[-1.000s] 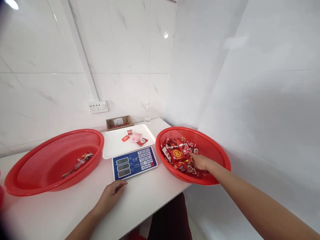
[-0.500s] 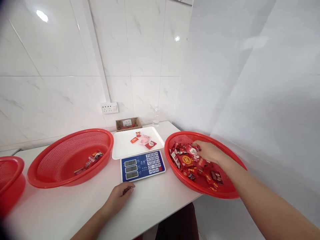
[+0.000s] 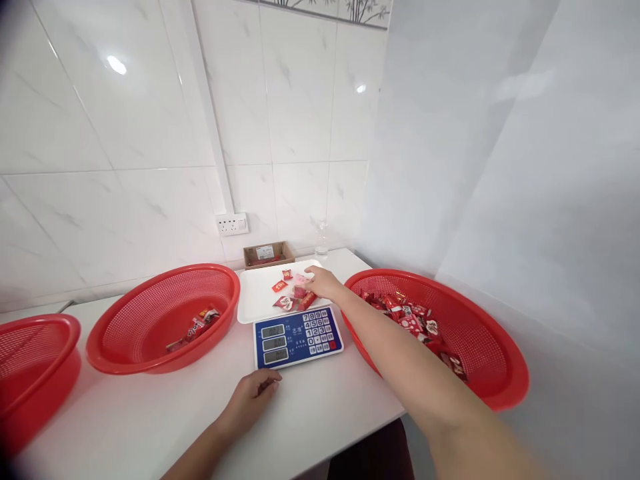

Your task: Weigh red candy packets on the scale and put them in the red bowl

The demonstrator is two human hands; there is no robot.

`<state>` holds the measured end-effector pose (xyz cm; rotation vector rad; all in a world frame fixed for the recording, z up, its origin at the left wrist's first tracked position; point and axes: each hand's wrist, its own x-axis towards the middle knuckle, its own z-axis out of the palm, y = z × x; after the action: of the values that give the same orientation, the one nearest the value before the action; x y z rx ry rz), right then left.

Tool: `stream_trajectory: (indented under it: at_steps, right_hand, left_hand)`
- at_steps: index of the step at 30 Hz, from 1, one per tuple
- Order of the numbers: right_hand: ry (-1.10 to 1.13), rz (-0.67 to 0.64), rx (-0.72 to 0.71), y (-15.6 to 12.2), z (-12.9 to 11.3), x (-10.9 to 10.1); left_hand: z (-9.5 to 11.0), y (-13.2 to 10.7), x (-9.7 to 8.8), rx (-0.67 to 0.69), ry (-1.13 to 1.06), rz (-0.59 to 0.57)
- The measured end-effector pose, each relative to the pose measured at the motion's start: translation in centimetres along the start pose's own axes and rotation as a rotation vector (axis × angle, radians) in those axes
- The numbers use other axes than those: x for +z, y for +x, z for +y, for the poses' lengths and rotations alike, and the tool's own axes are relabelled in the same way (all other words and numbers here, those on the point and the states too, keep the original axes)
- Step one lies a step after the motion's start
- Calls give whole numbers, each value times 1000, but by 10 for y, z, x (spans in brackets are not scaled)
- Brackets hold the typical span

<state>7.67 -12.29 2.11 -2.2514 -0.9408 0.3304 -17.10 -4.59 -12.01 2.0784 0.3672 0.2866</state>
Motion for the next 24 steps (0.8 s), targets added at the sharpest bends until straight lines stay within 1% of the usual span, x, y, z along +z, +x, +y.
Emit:
stream_trajectory:
  at_steps: [4, 8, 11, 13, 15, 17, 21, 24]
  right_hand:
    - [32, 114, 56, 9, 8, 2]
    - [104, 181, 100, 14, 17, -2]
    - [112, 225, 110, 17, 24, -3]
    - [79, 204, 106, 18, 27, 1]
    - [26, 141, 79, 17, 28, 7]
    - [-31, 67, 23, 13, 25, 16]
    - [-119, -28, -107, 4, 12, 37]
    - [-181, -46, -133, 5, 2, 50]
  left_hand:
    - [2, 0, -1, 2, -12, -3]
    - [0, 1, -1, 8, -4, -14]
    - [-2, 2, -1, 11, 3, -15]
    - [-2, 1, 0, 10, 5, -17]
    - [-1, 1, 0, 9, 6, -16]
    - [0, 1, -1, 7, 6, -13]
    - [3, 0, -2, 4, 0, -10]
    - [4, 0, -3, -6, 8, -10]
